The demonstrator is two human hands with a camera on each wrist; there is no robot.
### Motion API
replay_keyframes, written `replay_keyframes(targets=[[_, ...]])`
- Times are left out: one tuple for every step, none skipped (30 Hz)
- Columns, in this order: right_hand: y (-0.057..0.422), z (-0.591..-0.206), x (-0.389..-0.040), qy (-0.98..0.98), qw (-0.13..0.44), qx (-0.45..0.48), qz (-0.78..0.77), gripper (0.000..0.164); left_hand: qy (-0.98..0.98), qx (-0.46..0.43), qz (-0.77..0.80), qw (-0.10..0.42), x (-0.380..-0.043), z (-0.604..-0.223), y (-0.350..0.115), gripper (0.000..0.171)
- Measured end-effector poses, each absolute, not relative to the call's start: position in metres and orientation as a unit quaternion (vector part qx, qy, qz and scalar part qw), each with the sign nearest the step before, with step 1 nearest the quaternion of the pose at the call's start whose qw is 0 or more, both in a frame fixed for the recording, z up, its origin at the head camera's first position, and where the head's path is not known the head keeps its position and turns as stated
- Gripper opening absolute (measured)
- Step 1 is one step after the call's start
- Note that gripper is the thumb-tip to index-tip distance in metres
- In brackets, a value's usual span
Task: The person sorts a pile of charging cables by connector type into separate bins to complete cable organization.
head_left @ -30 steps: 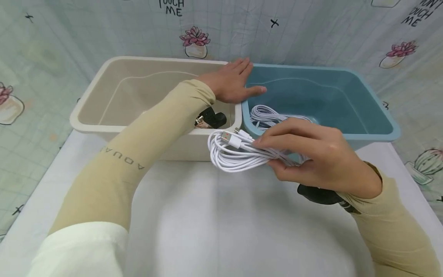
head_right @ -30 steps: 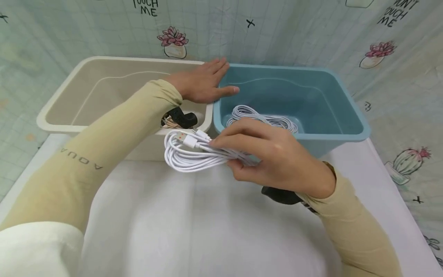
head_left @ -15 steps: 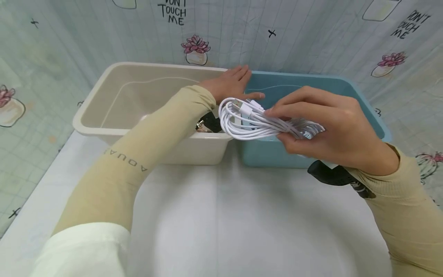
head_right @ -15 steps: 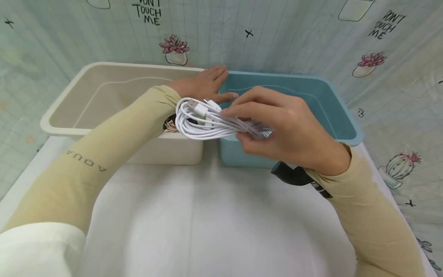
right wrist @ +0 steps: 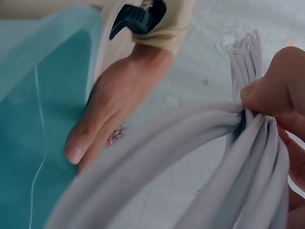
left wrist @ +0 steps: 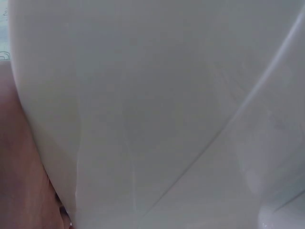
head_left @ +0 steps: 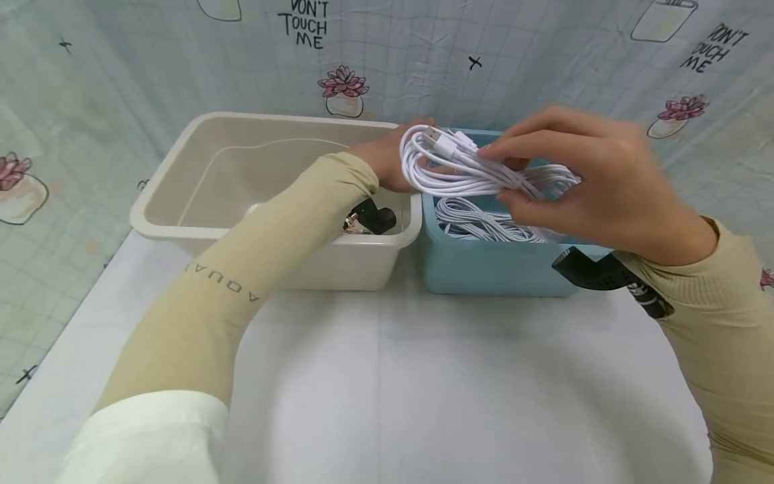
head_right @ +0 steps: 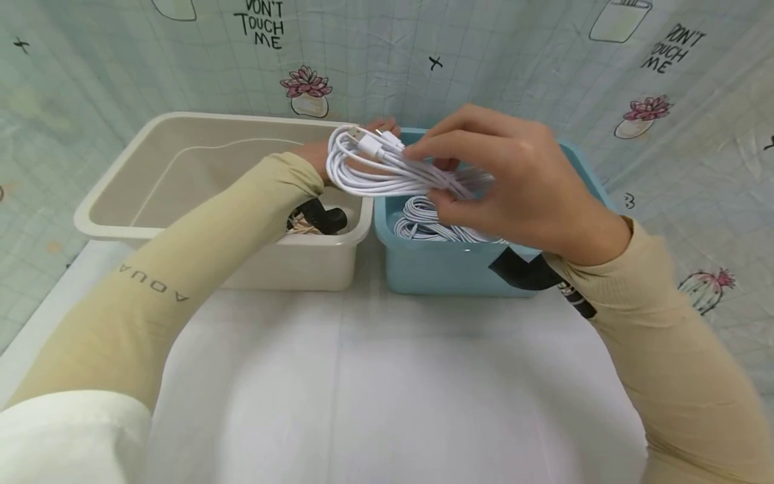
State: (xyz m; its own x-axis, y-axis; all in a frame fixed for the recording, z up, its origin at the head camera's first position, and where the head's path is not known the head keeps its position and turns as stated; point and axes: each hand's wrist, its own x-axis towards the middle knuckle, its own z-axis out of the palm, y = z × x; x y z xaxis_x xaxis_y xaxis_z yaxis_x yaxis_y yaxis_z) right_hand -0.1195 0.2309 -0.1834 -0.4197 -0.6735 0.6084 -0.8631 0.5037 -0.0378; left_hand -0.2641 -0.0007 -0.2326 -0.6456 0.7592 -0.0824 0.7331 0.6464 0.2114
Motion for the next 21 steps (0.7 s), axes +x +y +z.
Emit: replay_keyframes(targets=[[0.232, -0.184, -0.121, -0.827, 0.268, 0.460, 0.179, 0.044, 0.905, 0.404, 0.108, 0.080, -0.264, -0.233, 0.000, 0.059], [0.233, -0.184, -0.123, -0.830, 0.266, 0.455, 0.184, 0.047, 0.904, 0.400, 0.129, 0.073, -0.264, -0.234, 0.002, 0.054], [0.234, -0.184, -0.124, -0.833, 0.266, 0.447, 0.186, 0.049, 0.903, 0.400, 0.140, 0.065, -0.265, -0.235, 0.003, 0.052], [0.236, -0.184, -0.126, -0.837, 0.265, 0.441, 0.184, 0.051, 0.906, 0.397, 0.134, 0.066, -0.265, -0.236, 0.004, 0.054], [0.237, -0.184, -0.127, -0.843, 0.262, 0.433, 0.180, 0.053, 0.909, 0.392, 0.124, 0.070, -0.267, -0.237, 0.005, 0.058], [0.238, -0.184, -0.129, -0.848, 0.262, 0.425, 0.178, 0.054, 0.913, 0.385, 0.113, 0.078, -0.268, -0.238, 0.006, 0.064], [0.239, -0.184, -0.130, -0.852, 0.260, 0.420, 0.173, 0.055, 0.917, 0.376, 0.101, 0.088, -0.270, -0.240, 0.007, 0.071], [0.240, -0.183, -0.132, -0.857, 0.258, 0.413, 0.168, 0.055, 0.920, 0.369, 0.092, 0.098, -0.272, -0.241, 0.008, 0.078], [0.242, -0.183, -0.133, -0.862, 0.255, 0.406, 0.163, 0.054, 0.923, 0.361, 0.079, 0.107, -0.273, -0.241, 0.008, 0.084], [0.243, -0.183, -0.134, -0.866, 0.252, 0.401, 0.159, 0.054, 0.926, 0.352, 0.066, 0.119, -0.273, -0.241, 0.008, 0.088], [0.243, -0.183, -0.136, -0.870, 0.249, 0.394, 0.161, 0.053, 0.928, 0.346, 0.053, 0.129, -0.274, -0.241, 0.008, 0.091], [0.244, -0.184, -0.137, -0.872, 0.247, 0.389, 0.164, 0.053, 0.930, 0.339, 0.043, 0.136, -0.273, -0.240, 0.008, 0.094], [0.244, -0.184, -0.138, -0.875, 0.246, 0.383, 0.167, 0.053, 0.930, 0.338, 0.037, 0.139, -0.271, -0.239, 0.008, 0.095], [0.245, -0.184, -0.140, -0.877, 0.245, 0.377, 0.169, 0.053, 0.930, 0.339, 0.031, 0.139, -0.268, -0.237, 0.007, 0.095], [0.246, -0.185, -0.141, -0.878, 0.246, 0.372, 0.172, 0.053, 0.930, 0.339, 0.026, 0.140, -0.268, -0.236, 0.008, 0.096], [0.247, -0.186, -0.143, -0.881, 0.246, 0.365, 0.174, 0.053, 0.930, 0.339, 0.024, 0.141, -0.266, -0.235, 0.007, 0.096], [0.248, -0.187, -0.145, -0.883, 0.246, 0.359, 0.177, 0.053, 0.929, 0.340, 0.020, 0.142, -0.266, -0.234, 0.008, 0.096], [0.249, -0.188, -0.147, -0.885, 0.246, 0.353, 0.178, 0.052, 0.929, 0.340, 0.018, 0.143, -0.265, -0.234, 0.008, 0.097], [0.251, -0.189, -0.149, -0.887, 0.245, 0.348, 0.179, 0.052, 0.929, 0.340, 0.015, 0.144, -0.264, -0.233, 0.008, 0.097], [0.252, -0.190, -0.151, -0.889, 0.244, 0.343, 0.179, 0.052, 0.929, 0.341, 0.013, 0.144, -0.264, -0.233, 0.008, 0.097], [0.254, -0.191, -0.153, -0.891, 0.243, 0.338, 0.179, 0.052, 0.929, 0.340, 0.010, 0.144, -0.264, -0.233, 0.008, 0.097]])
